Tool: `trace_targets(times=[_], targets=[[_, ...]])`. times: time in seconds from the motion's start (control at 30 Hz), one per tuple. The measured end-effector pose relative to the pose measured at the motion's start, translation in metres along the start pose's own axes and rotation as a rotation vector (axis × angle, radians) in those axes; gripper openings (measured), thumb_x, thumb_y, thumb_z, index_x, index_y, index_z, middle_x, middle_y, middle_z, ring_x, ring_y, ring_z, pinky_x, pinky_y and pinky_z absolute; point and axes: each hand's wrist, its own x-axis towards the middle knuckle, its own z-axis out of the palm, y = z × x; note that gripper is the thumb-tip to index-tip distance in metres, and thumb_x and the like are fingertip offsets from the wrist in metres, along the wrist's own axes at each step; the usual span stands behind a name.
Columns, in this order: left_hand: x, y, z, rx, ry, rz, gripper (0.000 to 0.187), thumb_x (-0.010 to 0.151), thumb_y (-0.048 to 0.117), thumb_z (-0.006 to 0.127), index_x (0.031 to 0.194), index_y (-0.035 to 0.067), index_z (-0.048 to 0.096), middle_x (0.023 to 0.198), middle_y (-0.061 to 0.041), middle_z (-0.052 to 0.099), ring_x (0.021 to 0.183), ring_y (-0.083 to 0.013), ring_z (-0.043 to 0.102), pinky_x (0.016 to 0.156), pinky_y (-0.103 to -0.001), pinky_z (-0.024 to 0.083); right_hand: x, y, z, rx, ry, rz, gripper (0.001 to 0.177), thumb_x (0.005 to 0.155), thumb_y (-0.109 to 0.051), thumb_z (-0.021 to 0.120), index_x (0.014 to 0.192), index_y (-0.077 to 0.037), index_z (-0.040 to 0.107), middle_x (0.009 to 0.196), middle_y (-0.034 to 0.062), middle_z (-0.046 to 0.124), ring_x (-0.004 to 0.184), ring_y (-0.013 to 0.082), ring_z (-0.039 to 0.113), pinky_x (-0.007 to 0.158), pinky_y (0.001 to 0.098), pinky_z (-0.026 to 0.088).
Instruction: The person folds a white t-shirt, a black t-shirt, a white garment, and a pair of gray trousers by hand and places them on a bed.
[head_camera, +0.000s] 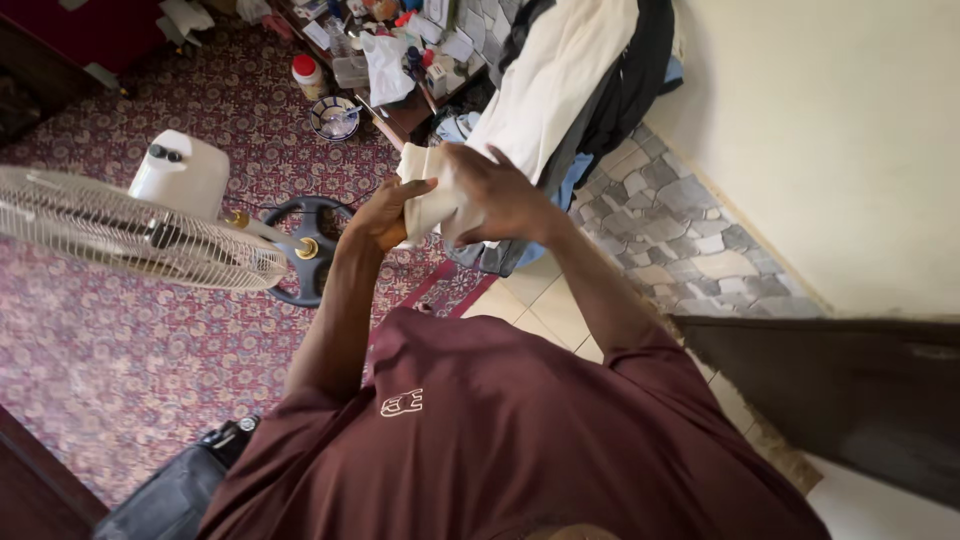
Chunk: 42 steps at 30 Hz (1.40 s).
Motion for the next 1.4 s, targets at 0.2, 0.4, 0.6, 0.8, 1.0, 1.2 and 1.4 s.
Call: trace_targets(times=[0.2, 0.4, 0.6, 0.8, 1.0, 1.2, 1.4], targets=[[-0.002, -0.005, -0.009, 0.137, 0.049, 0.004, 0.050, 0.092, 0.005, 0.080, 0.127, -0.019, 0.052, 0.114, -0.023, 0.069, 0.099, -0.0324, 0.071, 0.082, -0.038, 0.061, 0.003, 0.022, 0.053, 0.024, 0.108, 0.136, 0.072, 0.073, -0.024, 0.080, 0.141, -0.011, 0.061, 0.131, 0.0105, 0.071, 0.107, 0.0294, 0.071, 0.095, 0.0387, 0.056], [-0.040, 0.012, 0.023, 0.954, 0.216, 0.223, 0.107, 0.055, 0.010, 0.090, 0.147, 0.006, 0.035, 0.139, -0.021, 0.053, 0.125, -0.0303, 0.055, 0.094, -0.044, 0.058, 0.005, 0.081, 0.075, 0.245, -0.023, 0.298, 0.048, 0.076, -0.014, 0.066, 0.122, -0.007, 0.075, 0.098, 0.0165, 0.078, 0.084, 0.0272, 0.075, 0.085, 0.0364, 0.059], [-0.049, -0.027, 0.009, 1.493, 0.685, 0.848, 0.080, 0.080, 0.016, 0.088, 0.148, 0.002, 0.048, 0.150, -0.024, 0.053, 0.142, -0.0386, 0.047, 0.118, -0.052, 0.039, -0.002, 0.105, 0.103, 1.255, 0.057, 0.660, 0.036, 0.088, -0.012, 0.059, 0.118, 0.004, 0.072, 0.101, 0.0126, 0.075, 0.082, 0.0188, 0.068, 0.072, 0.0315, 0.054], [-0.071, -0.079, -0.009, 1.176, 0.853, 0.646, 0.070, 0.092, 0.041, 0.077, 0.138, -0.003, 0.049, 0.137, -0.023, 0.048, 0.133, -0.0382, 0.049, 0.111, -0.053, 0.042, -0.020, 0.097, 0.102, 1.833, 0.282, 0.582, 0.038, 0.089, -0.011, 0.061, 0.121, 0.010, 0.063, 0.107, 0.0193, 0.071, 0.091, 0.0275, 0.073, 0.086, 0.0402, 0.061], [-0.023, -0.093, -0.063, 0.985, 1.005, 0.642, 0.070, 0.107, 0.054, 0.049, 0.151, -0.001, 0.045, 0.151, -0.026, 0.041, 0.144, -0.0399, 0.044, 0.116, -0.064, 0.039, -0.031, 0.075, 0.131, 2.260, 0.354, 0.709, 0.044, 0.094, -0.019, 0.058, 0.129, 0.008, 0.056, 0.118, 0.0222, 0.068, 0.106, 0.0341, 0.070, 0.097, 0.0488, 0.058], [-0.022, -0.077, -0.094, -0.067, 0.217, 0.259, 0.089, 0.095, 0.066, 0.052, 0.157, 0.004, 0.036, 0.150, -0.021, 0.053, 0.136, -0.0357, 0.056, 0.110, -0.048, 0.051, -0.048, 0.055, 0.170, 2.388, 0.359, 0.796, 0.042, 0.098, -0.018, 0.057, 0.132, 0.008, 0.055, 0.125, 0.0215, 0.066, 0.116, 0.0339, 0.066, 0.106, 0.0497, 0.054], [-0.034, -0.076, -0.075, -0.034, 0.056, 0.292, 0.071, 0.090, 0.027, 0.073, 0.149, 0.006, 0.040, 0.136, -0.020, 0.061, 0.122, -0.0328, 0.066, 0.102, -0.047, 0.058, -0.050, 0.061, 0.194, 2.222, 0.326, 0.732, 0.045, 0.100, -0.024, 0.060, 0.137, 0.000, 0.051, 0.129, 0.0185, 0.063, 0.117, 0.0323, 0.066, 0.104, 0.0500, 0.053]])
